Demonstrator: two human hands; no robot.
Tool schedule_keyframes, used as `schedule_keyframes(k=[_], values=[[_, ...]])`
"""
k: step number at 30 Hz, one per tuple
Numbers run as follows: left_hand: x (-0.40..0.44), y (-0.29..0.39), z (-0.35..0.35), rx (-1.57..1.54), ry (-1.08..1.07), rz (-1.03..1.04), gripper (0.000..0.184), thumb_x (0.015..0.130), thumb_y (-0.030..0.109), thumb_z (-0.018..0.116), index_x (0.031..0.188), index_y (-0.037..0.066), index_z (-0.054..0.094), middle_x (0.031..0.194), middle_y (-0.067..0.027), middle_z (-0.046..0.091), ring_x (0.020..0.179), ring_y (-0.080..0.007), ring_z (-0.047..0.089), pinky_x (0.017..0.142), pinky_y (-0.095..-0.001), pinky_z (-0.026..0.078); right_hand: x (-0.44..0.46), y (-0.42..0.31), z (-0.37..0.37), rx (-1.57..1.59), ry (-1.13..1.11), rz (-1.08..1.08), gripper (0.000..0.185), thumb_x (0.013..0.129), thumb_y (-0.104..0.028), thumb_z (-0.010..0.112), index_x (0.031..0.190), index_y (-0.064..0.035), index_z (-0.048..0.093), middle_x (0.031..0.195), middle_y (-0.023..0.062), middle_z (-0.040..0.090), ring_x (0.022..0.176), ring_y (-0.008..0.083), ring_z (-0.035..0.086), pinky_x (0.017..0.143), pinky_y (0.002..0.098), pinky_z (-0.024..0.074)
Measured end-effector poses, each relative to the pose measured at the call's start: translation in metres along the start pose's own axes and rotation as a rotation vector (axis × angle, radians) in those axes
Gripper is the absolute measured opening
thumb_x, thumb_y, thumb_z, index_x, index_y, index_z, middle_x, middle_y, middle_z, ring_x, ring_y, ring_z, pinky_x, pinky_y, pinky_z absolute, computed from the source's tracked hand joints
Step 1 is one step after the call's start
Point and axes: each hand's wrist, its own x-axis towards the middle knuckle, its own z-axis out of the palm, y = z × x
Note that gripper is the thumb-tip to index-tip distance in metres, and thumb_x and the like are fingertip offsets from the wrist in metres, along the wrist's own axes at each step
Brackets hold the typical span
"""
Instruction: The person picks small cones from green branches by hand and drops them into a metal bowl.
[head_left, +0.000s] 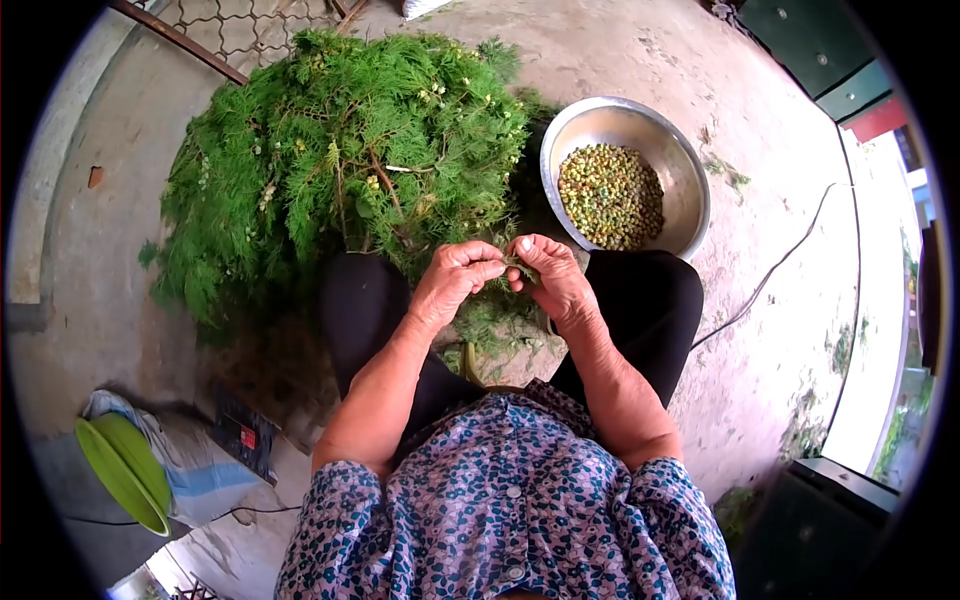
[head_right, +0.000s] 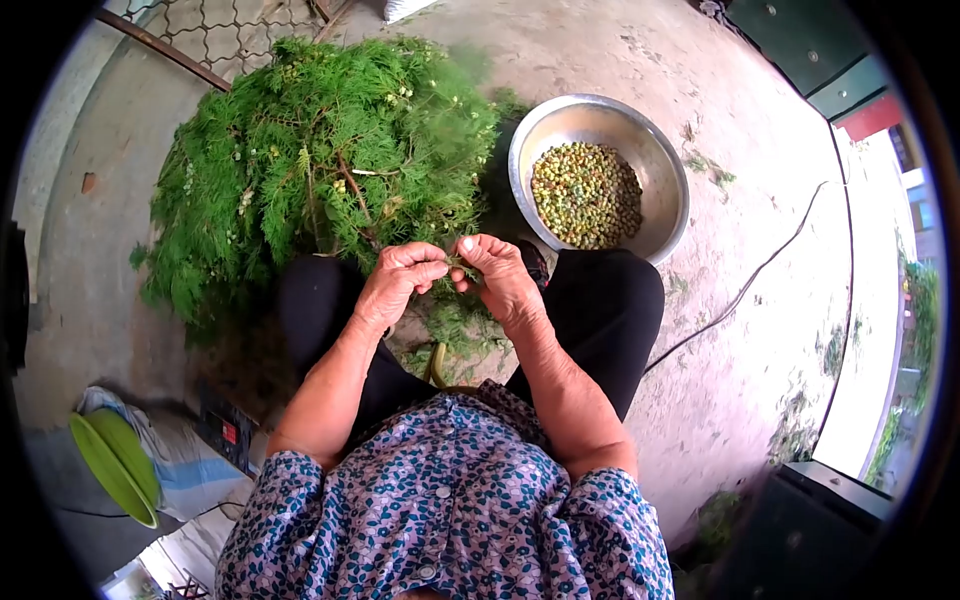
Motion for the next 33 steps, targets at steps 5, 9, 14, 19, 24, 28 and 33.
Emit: schedule_keyframes(k=[5,9,14,19,24,28,33], values=[[0.001,-0.001,-0.001,0.001,0.109,0.035,0.011,0.078,0.012,0.064,0.079,0.002,0.062,0.062,0.0040,0.052,0.054,-0.0034,0.040,0.049,-0.0174,0.032,-0.002,-0.003,-0.001,0.130,-0.024,-0.012,0.018,0.086,-0.021,0.054,0.090,-0.0032,0.057,0.085,0.0057,0.057,0.069,0.0195,0.057,0.056,0.0279,0.0463],[0.000,0.001,-0.001,0.016,0.128,0.041,0.011,0.077,0.012,0.065,0.079,0.002,0.063,0.063,0.0044,0.053,0.054,-0.0025,0.039,0.049,-0.0171,0.032,-0.003,0.000,-0.005,0.125,-0.060,0.003,0.021,0.086,-0.022,0.055,0.093,-0.0020,0.057,0.085,0.0052,0.057,0.070,0.0185,0.058,0.057,0.0279,0.0460],[0.002,-0.010,-0.006,0.130,0.151,0.070,0.012,0.075,0.011,0.066,0.081,0.000,0.063,0.067,0.0041,0.055,0.058,-0.0025,0.044,0.052,-0.0176,0.035,-0.002,0.000,-0.006,-0.017,-0.052,-0.048,0.018,0.082,-0.013,0.059,0.096,-0.0008,0.057,0.080,0.0022,0.059,0.066,0.0129,0.057,0.055,0.0232,0.0445],[-0.001,-0.001,-0.004,0.253,0.135,0.085,0.013,0.075,0.011,0.064,0.082,-0.001,0.063,0.067,0.0035,0.055,0.060,-0.0038,0.046,0.053,-0.0194,0.036,-0.001,0.004,-0.004,-0.054,-0.120,-0.112,0.020,0.079,-0.004,0.061,0.098,-0.0004,0.058,0.077,-0.0003,0.057,0.064,0.0088,0.053,0.055,0.0211,0.0433],[-0.002,0.003,0.003,0.260,0.202,0.121,0.014,0.074,0.008,0.061,0.079,-0.004,0.063,0.065,0.0021,0.056,0.060,-0.0042,0.047,0.052,-0.0213,0.037,-0.007,0.005,0.000,-0.549,-0.048,-0.190,0.018,0.079,-0.013,0.062,0.094,-0.0037,0.061,0.069,-0.0015,0.056,0.060,0.0058,0.049,0.052,0.0217,0.0411],[0.002,-0.004,0.002,0.234,0.206,-0.009,0.011,0.073,0.007,0.063,0.078,-0.002,0.064,0.063,0.0067,0.051,0.058,-0.0019,0.042,0.050,-0.0190,0.033,0.005,0.017,-0.008,-0.511,-0.088,-0.238,0.020,0.079,-0.014,0.065,0.094,-0.0010,0.061,0.079,0.0000,0.059,0.071,0.0064,0.052,0.062,0.0204,0.0434],[0.000,0.005,0.013,0.143,0.157,-0.007,0.006,0.072,0.006,0.062,0.073,0.000,0.064,0.061,0.0070,0.051,0.054,-0.0019,0.040,0.050,-0.0190,0.030,-0.002,0.009,-0.006,-0.366,-0.022,-0.107,0.012,0.080,-0.015,0.063,0.083,-0.0028,0.063,0.064,-0.0039,0.055,0.053,0.0043,0.044,0.047,0.0193,0.0359]])
